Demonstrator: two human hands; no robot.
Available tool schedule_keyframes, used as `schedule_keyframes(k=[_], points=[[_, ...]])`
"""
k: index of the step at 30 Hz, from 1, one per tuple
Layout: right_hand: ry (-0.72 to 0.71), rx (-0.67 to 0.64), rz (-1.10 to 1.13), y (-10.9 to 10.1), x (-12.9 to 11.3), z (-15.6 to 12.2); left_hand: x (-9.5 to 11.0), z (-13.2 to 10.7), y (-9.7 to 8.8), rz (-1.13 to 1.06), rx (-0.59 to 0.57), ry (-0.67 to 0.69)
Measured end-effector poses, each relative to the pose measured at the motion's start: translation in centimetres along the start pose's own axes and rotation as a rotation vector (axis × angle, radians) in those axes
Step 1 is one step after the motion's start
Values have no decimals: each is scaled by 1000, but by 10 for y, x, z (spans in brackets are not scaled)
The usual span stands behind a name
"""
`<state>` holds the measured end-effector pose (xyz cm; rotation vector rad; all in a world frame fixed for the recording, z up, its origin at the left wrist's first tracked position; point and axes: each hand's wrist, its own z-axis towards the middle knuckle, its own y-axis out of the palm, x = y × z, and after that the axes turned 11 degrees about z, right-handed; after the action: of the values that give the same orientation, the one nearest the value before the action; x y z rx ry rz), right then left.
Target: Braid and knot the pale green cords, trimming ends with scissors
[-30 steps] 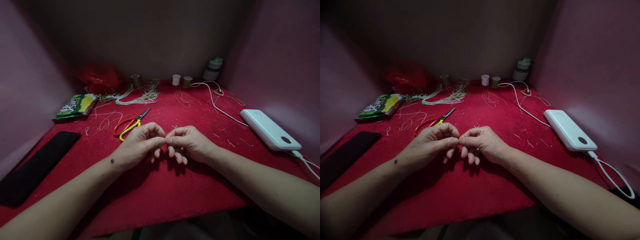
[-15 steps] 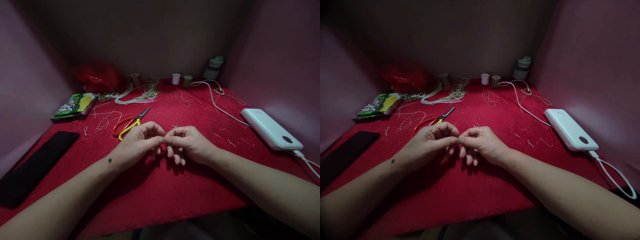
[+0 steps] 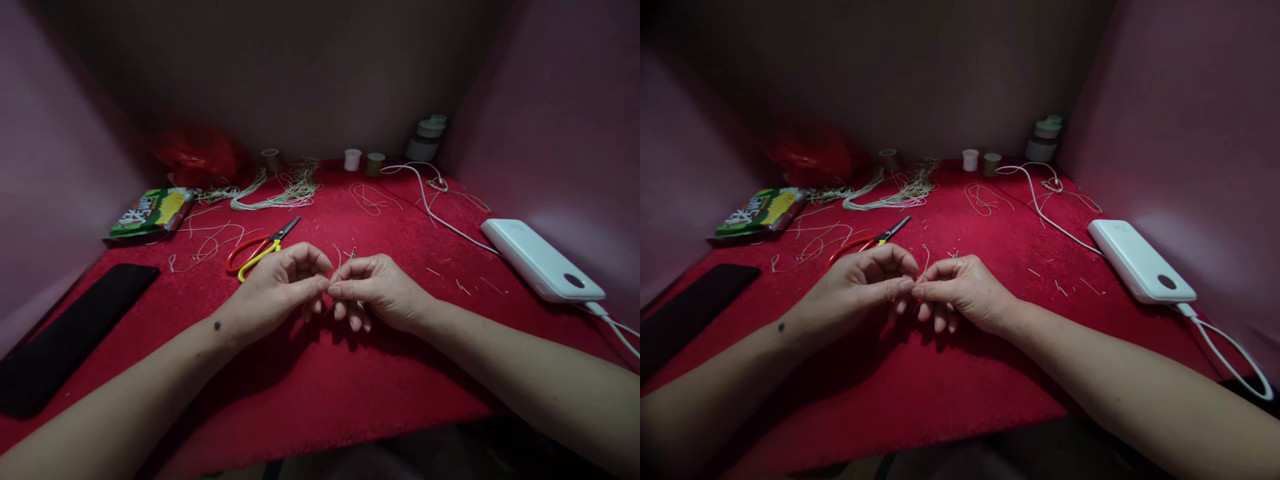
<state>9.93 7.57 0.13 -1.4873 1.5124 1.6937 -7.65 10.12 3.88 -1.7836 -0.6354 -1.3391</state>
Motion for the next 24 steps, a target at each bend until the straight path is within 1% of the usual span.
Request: schedule_keyframes(k=[3, 6, 8, 10, 12, 14, 17, 19, 21, 24], points=[[-17, 13, -20, -1, 0, 1, 0, 0, -2, 1, -11, 8], [-29, 31, -59, 0, 0, 1, -2, 0, -6, 11, 21, 0], [-29, 34, -95, 1, -1, 0, -4, 1, -8, 33, 50, -28], [-15, 32, -136, 3, -1, 0, -7, 3, -8, 51, 47, -68], [13, 29, -184, 6, -1, -1, -10, 3, -7, 44, 9, -90], [37, 19, -233, 9, -1, -2, -12, 3, -3, 13, -13, -79], [43, 7, -286, 11, 0, -2, -13, 3, 1, 2, 35, -54], [45, 11, -299, 11, 0, -1, -12, 2, 3, -6, 60, -68], [61, 8, -299, 10, -1, -1, -12, 2, 3, -68, 54, -92], [88, -26, -268, 7, -3, -1, -14, 3, 2, -219, 31, -108]])
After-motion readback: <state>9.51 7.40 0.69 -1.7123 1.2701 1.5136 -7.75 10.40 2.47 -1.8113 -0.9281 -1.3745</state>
